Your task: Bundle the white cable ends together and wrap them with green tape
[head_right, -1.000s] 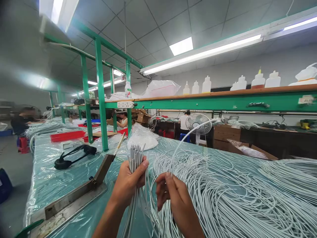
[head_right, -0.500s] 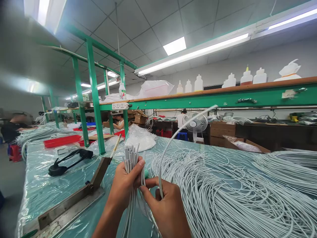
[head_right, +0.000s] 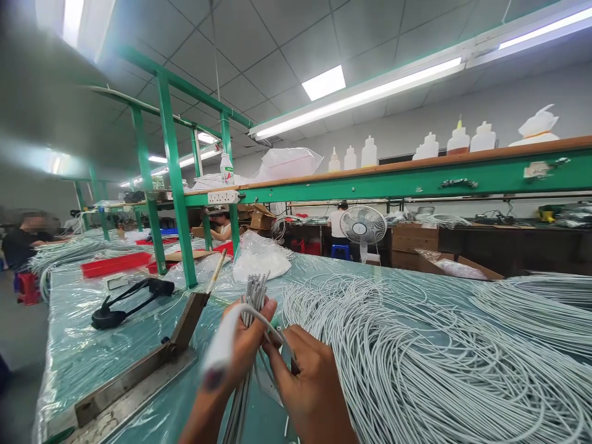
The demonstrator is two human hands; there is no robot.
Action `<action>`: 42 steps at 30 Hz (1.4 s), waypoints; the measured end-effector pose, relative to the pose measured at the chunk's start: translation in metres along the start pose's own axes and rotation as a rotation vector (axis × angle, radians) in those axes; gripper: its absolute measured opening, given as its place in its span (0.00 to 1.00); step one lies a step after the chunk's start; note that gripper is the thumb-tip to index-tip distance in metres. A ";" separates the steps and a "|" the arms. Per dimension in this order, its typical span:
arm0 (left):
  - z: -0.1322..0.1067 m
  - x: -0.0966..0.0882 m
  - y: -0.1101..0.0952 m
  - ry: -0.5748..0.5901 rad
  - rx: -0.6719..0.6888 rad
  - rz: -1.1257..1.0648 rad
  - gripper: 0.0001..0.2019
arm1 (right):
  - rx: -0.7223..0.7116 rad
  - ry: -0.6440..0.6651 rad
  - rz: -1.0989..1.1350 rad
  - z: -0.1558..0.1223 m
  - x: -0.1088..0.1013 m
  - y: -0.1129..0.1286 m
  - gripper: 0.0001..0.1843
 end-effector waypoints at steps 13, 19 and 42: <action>0.002 -0.018 0.000 -0.138 -0.013 -0.195 0.18 | 0.221 0.287 0.241 -0.003 0.018 -0.011 0.18; 0.004 -0.010 0.008 -0.010 -0.084 -0.393 0.22 | 0.428 0.211 0.448 -0.024 0.054 -0.022 0.27; 0.001 0.018 0.008 0.174 -0.104 -0.191 0.20 | -0.096 -0.002 0.068 0.136 -0.072 0.074 0.26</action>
Point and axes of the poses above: each hand's wrist, its own z-axis towards the middle knuckle, its own x-axis out of the palm, y = z × x, the point moved 4 cm from there along z, towards the middle knuckle, and after that the axes turned 11 degrees about z, right-handed, at the moved point
